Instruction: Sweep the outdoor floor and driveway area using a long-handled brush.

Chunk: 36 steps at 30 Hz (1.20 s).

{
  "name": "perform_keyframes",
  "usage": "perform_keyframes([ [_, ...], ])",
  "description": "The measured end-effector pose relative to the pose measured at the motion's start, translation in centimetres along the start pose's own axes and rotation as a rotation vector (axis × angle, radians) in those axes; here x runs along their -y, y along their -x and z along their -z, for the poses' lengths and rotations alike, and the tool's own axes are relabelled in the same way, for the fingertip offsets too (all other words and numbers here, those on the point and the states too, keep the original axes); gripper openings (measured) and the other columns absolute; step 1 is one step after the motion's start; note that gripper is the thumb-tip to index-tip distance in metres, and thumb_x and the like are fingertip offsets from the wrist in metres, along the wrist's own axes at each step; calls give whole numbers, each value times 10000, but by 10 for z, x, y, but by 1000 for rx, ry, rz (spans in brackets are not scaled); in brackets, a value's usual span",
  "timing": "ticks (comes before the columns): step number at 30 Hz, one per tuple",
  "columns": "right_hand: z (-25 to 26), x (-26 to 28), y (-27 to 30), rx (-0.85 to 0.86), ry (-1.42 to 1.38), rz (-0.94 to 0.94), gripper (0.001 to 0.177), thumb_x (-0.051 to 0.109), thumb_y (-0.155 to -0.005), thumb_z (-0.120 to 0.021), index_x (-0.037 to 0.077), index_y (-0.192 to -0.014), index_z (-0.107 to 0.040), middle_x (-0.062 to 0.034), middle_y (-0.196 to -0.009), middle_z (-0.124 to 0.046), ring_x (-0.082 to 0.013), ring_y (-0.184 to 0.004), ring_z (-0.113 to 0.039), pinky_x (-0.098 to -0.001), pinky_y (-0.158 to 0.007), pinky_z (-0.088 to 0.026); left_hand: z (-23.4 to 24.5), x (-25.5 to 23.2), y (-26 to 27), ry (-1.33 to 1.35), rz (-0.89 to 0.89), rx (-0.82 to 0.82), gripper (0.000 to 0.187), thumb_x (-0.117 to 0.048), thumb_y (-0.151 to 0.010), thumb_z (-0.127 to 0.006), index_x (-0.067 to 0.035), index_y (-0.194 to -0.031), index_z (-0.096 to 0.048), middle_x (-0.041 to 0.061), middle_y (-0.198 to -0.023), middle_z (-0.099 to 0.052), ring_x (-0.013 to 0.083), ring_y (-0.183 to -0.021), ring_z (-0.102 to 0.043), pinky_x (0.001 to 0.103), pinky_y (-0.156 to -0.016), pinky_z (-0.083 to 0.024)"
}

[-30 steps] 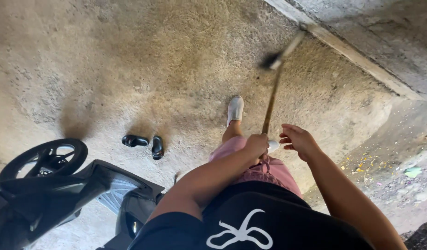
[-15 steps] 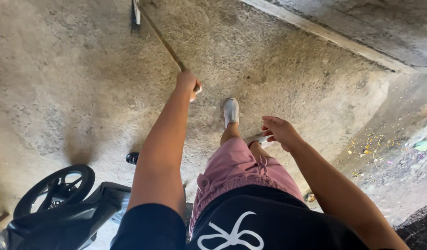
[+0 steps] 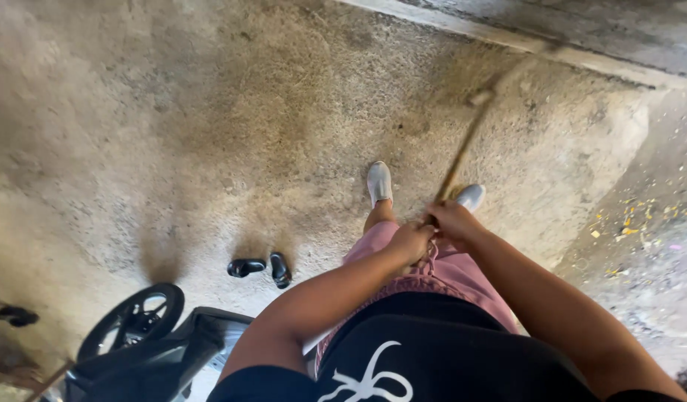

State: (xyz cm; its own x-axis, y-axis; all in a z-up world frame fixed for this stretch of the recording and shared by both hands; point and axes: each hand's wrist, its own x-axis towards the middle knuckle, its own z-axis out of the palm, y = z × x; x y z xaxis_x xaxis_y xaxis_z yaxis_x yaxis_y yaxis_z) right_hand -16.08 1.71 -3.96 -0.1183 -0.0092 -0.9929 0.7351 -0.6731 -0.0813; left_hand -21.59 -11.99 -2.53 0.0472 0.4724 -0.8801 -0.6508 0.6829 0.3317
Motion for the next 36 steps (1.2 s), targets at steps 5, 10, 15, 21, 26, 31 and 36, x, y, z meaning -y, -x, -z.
perform_keyframes([
  [5,-23,4,-30,265,-355,243,228,224,-967,-609,-4,-955,-611,-106,-824,-632,-223,-695,-683,-378,-619,-590,-35,-39,63,368,22,-127,251,-227,-1040,-496,-89,-1247,-462,105,-708,-566,208,-499,-549,349,-431,-482],
  [10,43,43,-93,231,134,346,274,264,-943,-674,26,-807,-674,-73,-683,-636,-184,-533,-594,-336,-456,-492,-56,-45,47,249,-185,-183,436,-258,-1025,-516,-185,-1447,-439,26,-947,-592,130,-714,-602,279,-571,-517],
  [15,255,6,-71,5,239,348,160,251,-870,-698,104,-828,-744,-46,-729,-699,-134,-582,-648,-311,-467,-508,-108,-57,14,331,-263,-230,467,-292,-1038,-547,-80,-1448,-474,52,-1061,-616,120,-794,-598,283,-623,-513],
  [21,602,-139,-73,-146,-287,190,268,301,-1069,-625,85,-914,-591,-15,-732,-566,-135,-546,-514,-281,-469,-473,-179,-45,-60,171,-126,-268,483,-283,-984,-590,-126,-1424,-467,40,-1049,-584,147,-801,-608,313,-615,-513],
  [26,632,-175,-25,-507,-175,157,181,135,-1043,-626,-10,-1151,-624,-118,-845,-618,-240,-649,-595,-390,-537,-530,-247,-68,-95,51,-119,-249,457,-296,-978,-598,-146,-1396,-490,29,-1069,-589,149,-814,-617,320,-628,-521],
  [31,481,-156,43,-188,-153,230,405,138,-951,-647,102,-1353,-613,-67,-932,-666,-166,-652,-595,-339,-525,-518,-292,-75,-122,-19,-133,-210,444,-293,-969,-611,-154,-1376,-499,30,-1062,-593,154,-810,-618,327,-623,-518],
  [36,398,-138,15,69,55,293,391,170,-932,-647,83,-1307,-714,-83,-817,-662,-148,-561,-554,-313,-492,-500,-329,-81,-142,-127,-112,-179,455,-305,-981,-611,-150,-1388,-481,43,-1067,-587,155,-812,-605,322,-624,-513],
])
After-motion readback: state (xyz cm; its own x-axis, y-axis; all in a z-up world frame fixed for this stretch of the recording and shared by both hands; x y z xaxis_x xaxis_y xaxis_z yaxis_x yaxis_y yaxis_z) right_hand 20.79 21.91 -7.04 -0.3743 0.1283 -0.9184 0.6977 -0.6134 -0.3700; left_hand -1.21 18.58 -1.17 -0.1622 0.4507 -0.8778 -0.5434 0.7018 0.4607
